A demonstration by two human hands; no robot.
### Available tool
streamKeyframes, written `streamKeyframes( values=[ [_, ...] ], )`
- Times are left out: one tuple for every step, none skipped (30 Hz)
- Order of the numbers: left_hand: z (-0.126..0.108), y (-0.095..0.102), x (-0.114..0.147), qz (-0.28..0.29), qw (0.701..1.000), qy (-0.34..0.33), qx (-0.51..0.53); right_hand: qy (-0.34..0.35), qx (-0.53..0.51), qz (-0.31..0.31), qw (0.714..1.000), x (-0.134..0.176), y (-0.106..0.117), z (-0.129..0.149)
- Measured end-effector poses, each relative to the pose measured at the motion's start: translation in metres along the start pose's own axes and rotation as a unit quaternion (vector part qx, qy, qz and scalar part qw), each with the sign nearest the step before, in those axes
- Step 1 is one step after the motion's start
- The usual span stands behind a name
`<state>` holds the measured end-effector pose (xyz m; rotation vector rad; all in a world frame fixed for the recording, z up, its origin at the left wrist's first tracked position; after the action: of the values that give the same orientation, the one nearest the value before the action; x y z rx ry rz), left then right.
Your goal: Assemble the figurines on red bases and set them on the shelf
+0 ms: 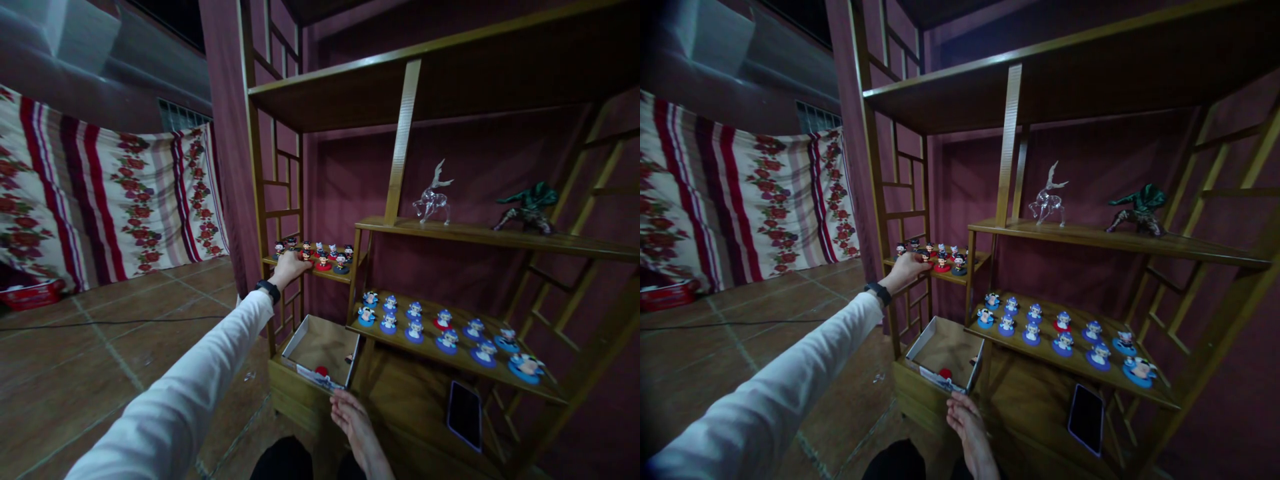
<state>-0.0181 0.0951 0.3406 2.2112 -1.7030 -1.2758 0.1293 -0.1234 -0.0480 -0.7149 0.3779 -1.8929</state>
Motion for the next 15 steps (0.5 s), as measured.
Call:
streamKeyframes(
  values=[
    [0.000, 0.001, 0.000, -0.004, 1.000, -0.002, -0.005, 0.000, 0.001, -0.003, 1.000, 0.000, 0.000, 0.000],
    [-0.001, 0.001, 0.001, -0.007, 1.000, -0.003, -0.008, -0.001, 0.002, -0.004, 1.000, -0.001, 0.001, -0.001],
    [-0.002, 0.002, 0.001, -0.009, 1.000, -0.005, -0.007, -0.001, 0.004, -0.005, 1.000, -0.001, 0.001, -0.001],
    [-0.003, 0.002, 0.001, -0.010, 1.000, -0.007, -0.001, -0.002, 0.005, -0.004, 1.000, -0.001, 0.001, -0.001],
    [-0.004, 0.003, 0.002, -0.009, 1.000, -0.008, 0.009, -0.002, 0.005, -0.003, 1.000, 0.000, 0.000, -0.001],
    [-0.005, 0.003, 0.002, -0.005, 1.000, -0.007, 0.020, -0.002, 0.006, -0.002, 1.000, 0.000, 0.000, -0.001],
    [-0.006, 0.004, 0.002, -0.001, 0.999, -0.005, 0.033, -0.002, 0.007, -0.001, 1.000, 0.001, -0.001, 0.000],
    [-0.006, 0.005, 0.003, 0.004, 0.999, -0.001, 0.048, -0.001, 0.007, 0.000, 1.000, 0.002, -0.001, 0.001],
    [-0.006, 0.007, 0.004, 0.009, 0.998, 0.004, 0.065, -0.001, 0.007, 0.000, 1.000, 0.003, -0.002, 0.002],
    [-0.005, 0.009, 0.005, 0.013, 0.996, 0.010, 0.087, 0.001, 0.007, 0.001, 1.000, 0.004, -0.002, 0.003],
    [-0.004, 0.011, 0.005, 0.017, 0.994, 0.017, 0.111, 0.002, 0.007, 0.002, 1.000, 0.005, -0.003, 0.004],
    [-0.003, 0.012, 0.006, 0.021, 0.991, 0.024, 0.133, 0.002, 0.007, 0.001, 1.000, 0.005, -0.003, 0.005],
    [-0.001, 0.013, 0.006, 0.025, 0.988, 0.031, 0.149, 0.002, 0.007, 0.000, 1.000, 0.005, -0.002, 0.005],
    [0.002, 0.013, 0.006, 0.029, 0.987, 0.036, 0.153, 0.000, 0.008, -0.002, 1.000, 0.004, -0.002, 0.004],
    [0.005, 0.013, 0.006, 0.033, 0.988, 0.038, 0.147, -0.003, 0.008, -0.005, 1.000, 0.003, -0.001, 0.003]
  ],
)
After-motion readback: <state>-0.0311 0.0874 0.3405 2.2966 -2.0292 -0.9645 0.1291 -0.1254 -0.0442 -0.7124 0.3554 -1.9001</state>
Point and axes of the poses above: each hand's wrist, its own x-axis away from the middle knuckle, its own y-axis out of the back of the hand, z = x × y, the point moved 10 cm from there along -x, towards the middle knuckle, and after that the axes turned 14 degrees about -z, right-handed, at the moved point
